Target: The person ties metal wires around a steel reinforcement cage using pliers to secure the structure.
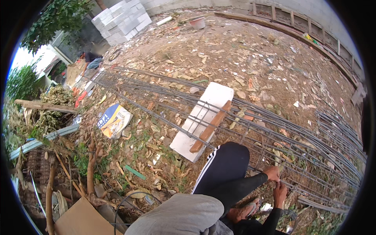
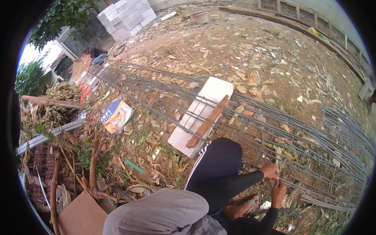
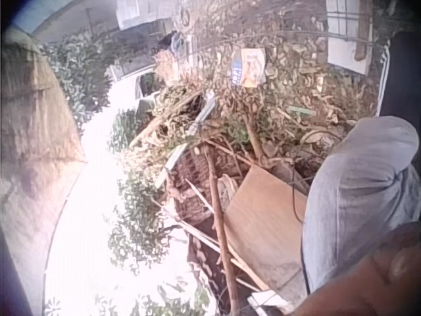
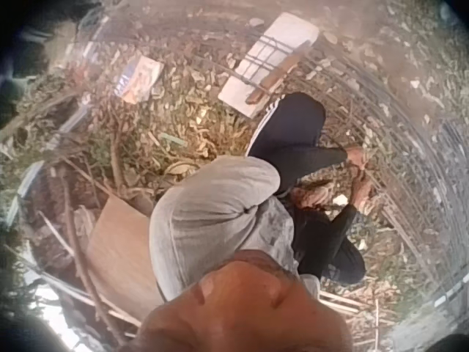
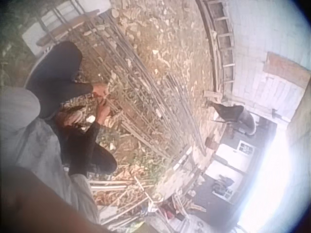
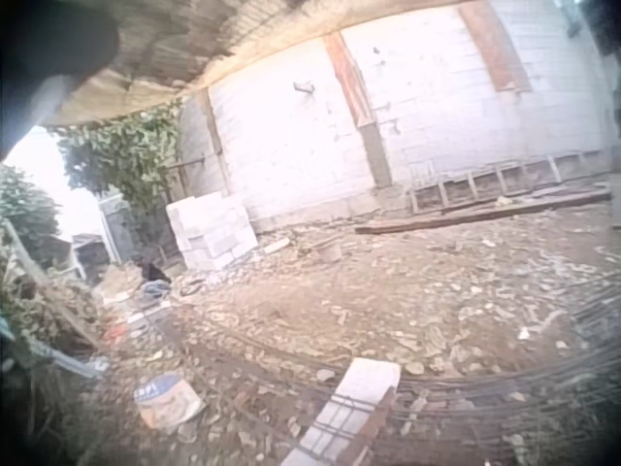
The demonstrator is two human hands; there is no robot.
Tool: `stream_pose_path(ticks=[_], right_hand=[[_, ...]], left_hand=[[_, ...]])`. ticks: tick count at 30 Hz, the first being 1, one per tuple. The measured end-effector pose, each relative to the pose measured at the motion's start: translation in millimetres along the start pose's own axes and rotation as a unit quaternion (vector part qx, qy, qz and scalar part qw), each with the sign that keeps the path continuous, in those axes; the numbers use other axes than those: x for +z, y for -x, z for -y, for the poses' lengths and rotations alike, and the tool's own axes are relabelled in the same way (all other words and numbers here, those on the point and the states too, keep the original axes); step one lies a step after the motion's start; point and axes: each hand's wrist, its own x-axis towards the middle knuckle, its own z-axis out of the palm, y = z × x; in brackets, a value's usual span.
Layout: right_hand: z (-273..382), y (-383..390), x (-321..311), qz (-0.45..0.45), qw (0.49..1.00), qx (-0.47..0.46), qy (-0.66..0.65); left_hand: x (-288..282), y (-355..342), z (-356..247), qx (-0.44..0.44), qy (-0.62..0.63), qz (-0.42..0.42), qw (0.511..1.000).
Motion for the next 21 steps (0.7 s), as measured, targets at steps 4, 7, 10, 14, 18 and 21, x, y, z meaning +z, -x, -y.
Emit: stream_pose_path(ticks=[4,7,10,14,18,21], right_hand=[[1,5,16,-0.051,0.995,0.004,0.088],[28,5,8,-0.059,0.994,0.027,0.086],[19,18,-18,-0.081,0.993,0.053,0.066],[24,40,-33,-0.121,0.99,0.059,0.043],[35,71,-31,-0.107,0.991,0.074,0.04],[45,92,-17,-0.105,0.988,0.109,-0.044]], left_hand=[[-20,-2,-14,-0.071,-0.094,0.1,0.988],[-34,-1,-3,-0.066,-0.067,0.083,0.992],[-20,-7,-28,-0.079,-0.101,0.157,0.979],[-15,-5,-21,-0.104,-0.069,0.119,0.985],[-19,-7,-11,-0.126,-0.058,0.14,0.98],[-20,-7,-15,-0.159,-0.047,0.152,0.974]])
